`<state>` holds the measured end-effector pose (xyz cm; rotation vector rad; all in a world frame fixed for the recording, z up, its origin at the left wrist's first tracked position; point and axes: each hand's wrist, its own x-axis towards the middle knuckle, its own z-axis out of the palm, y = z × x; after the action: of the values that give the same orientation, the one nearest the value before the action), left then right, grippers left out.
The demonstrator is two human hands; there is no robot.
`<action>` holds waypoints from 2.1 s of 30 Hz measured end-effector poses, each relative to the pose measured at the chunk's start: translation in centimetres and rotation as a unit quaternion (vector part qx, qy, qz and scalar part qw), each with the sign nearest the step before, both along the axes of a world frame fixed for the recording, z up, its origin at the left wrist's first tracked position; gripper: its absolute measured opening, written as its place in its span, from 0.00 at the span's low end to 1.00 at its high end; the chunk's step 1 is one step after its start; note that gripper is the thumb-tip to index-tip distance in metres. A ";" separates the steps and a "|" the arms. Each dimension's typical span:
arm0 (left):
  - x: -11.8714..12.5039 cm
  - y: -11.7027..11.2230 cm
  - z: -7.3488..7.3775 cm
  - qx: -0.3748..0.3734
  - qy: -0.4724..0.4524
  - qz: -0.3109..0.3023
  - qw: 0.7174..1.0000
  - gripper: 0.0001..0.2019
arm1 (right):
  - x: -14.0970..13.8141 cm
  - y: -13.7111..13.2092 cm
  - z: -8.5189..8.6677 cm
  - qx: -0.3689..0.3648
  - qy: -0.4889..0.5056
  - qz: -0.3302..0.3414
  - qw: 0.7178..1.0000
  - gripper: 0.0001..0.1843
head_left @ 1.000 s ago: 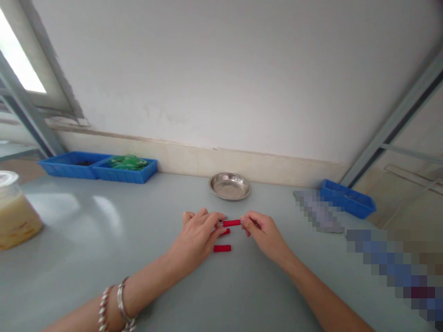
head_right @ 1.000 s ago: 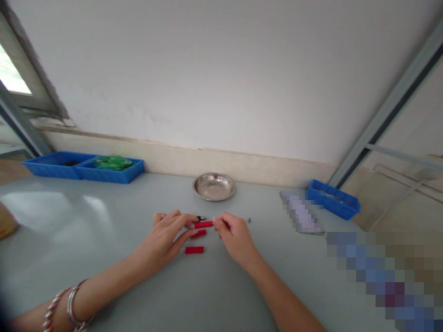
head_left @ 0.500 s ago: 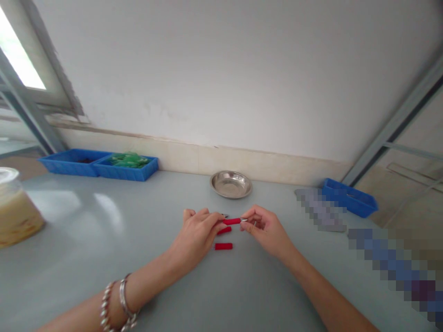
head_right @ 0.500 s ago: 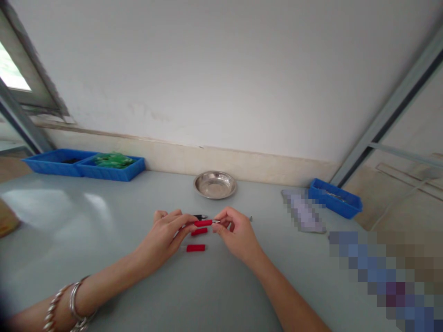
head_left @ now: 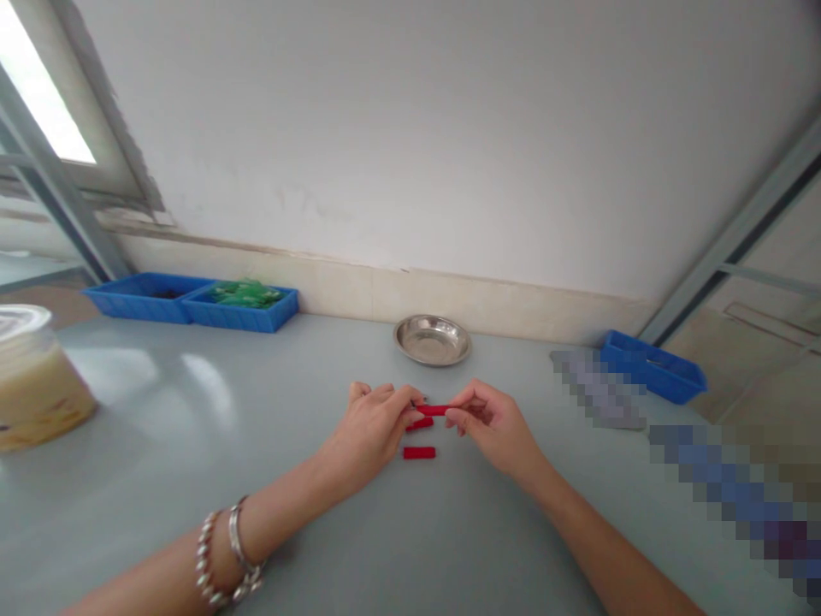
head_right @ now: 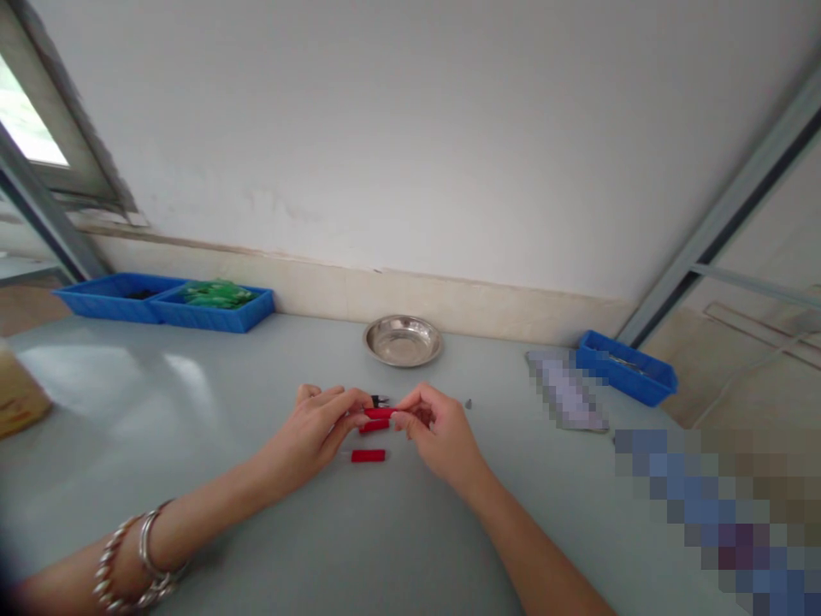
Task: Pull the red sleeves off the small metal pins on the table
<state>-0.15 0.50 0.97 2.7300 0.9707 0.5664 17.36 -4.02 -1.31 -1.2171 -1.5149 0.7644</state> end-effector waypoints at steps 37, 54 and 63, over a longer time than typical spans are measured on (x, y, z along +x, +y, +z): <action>-1.9 2.2 1.5 -0.683 -0.142 -0.127 0.705 0.15 | -0.5 -1.6 1.8 0.163 -0.093 0.042 0.981 0.03; -1.0 1.1 1.7 -0.493 -0.097 -0.063 0.863 0.17 | -1.1 -0.8 1.0 -0.030 0.032 0.031 0.999 0.09; -1.4 1.5 1.8 -0.577 -0.114 -0.080 0.805 0.19 | -0.3 -1.0 1.6 0.082 -0.093 -0.014 0.992 0.05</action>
<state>-1.58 1.96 2.76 1.5636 0.6543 0.1398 17.11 -5.04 0.26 -1.2096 -1.6730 0.5071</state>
